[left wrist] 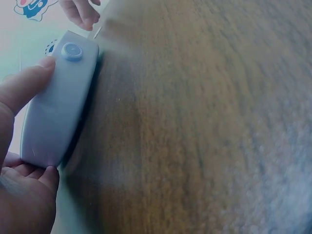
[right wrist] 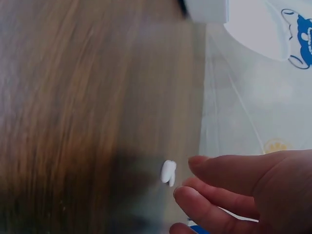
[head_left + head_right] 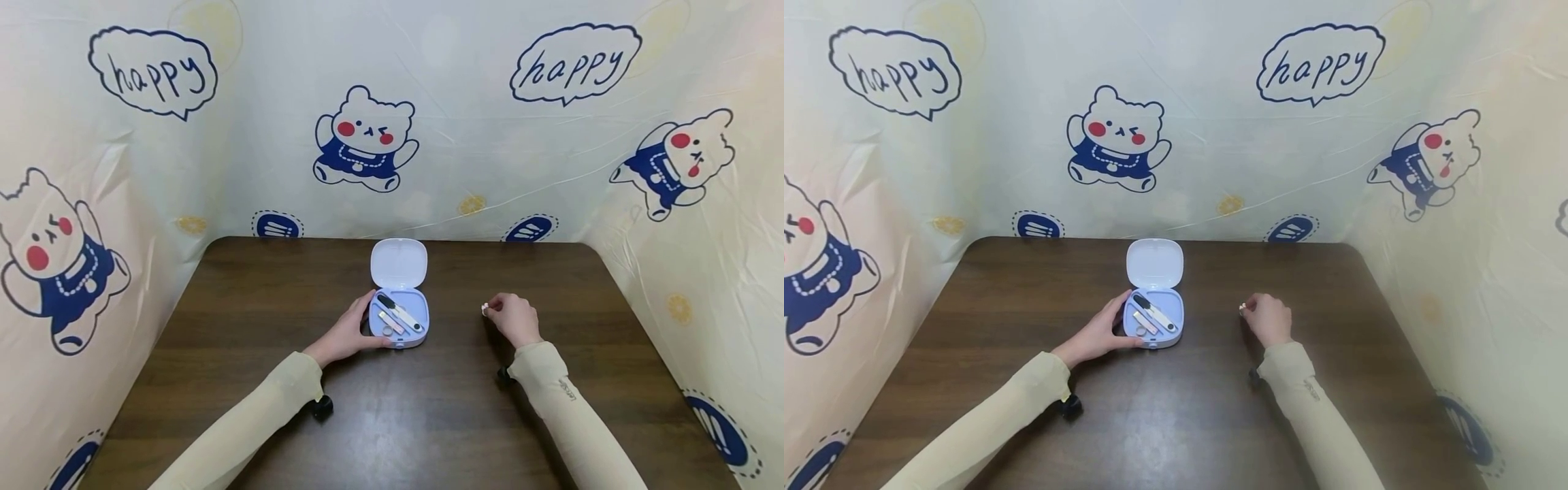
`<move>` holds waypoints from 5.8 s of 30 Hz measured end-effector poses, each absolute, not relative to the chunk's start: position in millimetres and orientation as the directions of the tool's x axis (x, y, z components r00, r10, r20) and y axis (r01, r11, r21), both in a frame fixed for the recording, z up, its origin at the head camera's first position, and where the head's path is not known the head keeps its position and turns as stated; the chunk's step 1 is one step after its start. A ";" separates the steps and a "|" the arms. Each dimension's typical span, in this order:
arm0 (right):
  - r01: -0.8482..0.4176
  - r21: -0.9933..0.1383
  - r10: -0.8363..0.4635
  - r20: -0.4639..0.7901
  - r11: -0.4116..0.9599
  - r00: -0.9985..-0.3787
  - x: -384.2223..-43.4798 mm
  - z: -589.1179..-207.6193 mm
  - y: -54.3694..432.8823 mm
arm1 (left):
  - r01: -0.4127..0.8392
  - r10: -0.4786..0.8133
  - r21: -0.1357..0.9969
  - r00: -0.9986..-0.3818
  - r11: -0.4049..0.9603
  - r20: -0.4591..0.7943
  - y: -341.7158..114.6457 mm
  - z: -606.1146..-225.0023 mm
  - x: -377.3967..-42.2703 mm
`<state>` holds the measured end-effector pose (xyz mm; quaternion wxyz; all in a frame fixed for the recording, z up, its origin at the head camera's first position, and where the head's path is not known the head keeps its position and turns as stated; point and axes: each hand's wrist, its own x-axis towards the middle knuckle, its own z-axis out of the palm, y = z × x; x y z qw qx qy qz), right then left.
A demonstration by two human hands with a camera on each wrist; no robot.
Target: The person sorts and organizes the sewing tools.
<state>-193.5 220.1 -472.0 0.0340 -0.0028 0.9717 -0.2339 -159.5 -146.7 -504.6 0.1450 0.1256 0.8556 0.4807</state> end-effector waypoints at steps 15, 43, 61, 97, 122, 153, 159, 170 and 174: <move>0.025 -0.399 -0.017 -0.102 0.916 -0.995 -205.1 -481.5 224.5 | 0.081 0.363 0.858 -0.923 0.507 -0.127 -148.6 -505.4 -160.2; -0.019 -0.359 -0.053 -0.085 0.933 -0.995 -200.1 -476.9 216.8 | 0.078 0.377 0.866 -0.917 0.495 -0.132 -149.9 -504.1 -160.8; -0.053 -0.433 -0.088 -0.061 0.900 -0.994 -195.0 -480.8 207.4 | 0.100 0.396 0.863 -0.910 0.495 -0.121 -150.7 -506.3 -162.7; -0.213 -0.553 -0.167 0.133 0.806 -0.977 -189.9 -470.8 162.2 | 0.092 0.391 0.872 -0.913 0.480 -0.119 -152.0 -507.5 -161.5; -0.250 -0.532 -0.219 0.121 0.809 -0.968 -186.7 -458.7 125.9 | 0.085 0.391 0.881 -0.913 0.465 -0.118 -151.2 -503.0 -162.0; -0.240 -0.541 -0.215 0.109 0.806 -0.970 -182.9 -468.9 100.9 | 0.065 0.381 0.872 -0.913 0.486 -0.144 -151.1 -505.8 -160.2; -0.256 -0.545 -0.244 0.095 0.799 -0.965 -183.6 -468.8 101.7 | 0.057 0.377 0.873 -0.914 0.484 -0.149 -150.8 -504.3 -159.5; -0.253 -0.569 -0.281 0.040 0.782 -0.959 -184.9 -472.7 104.7 | 0.066 0.378 0.871 -0.915 0.486 -0.141 -152.3 -506.6 -158.9; -0.243 -0.579 -0.282 0.023 0.779 -0.959 -185.7 -473.6 105.5 | 0.066 0.381 0.875 -0.914 0.480 -0.140 -152.0 -506.3 -159.0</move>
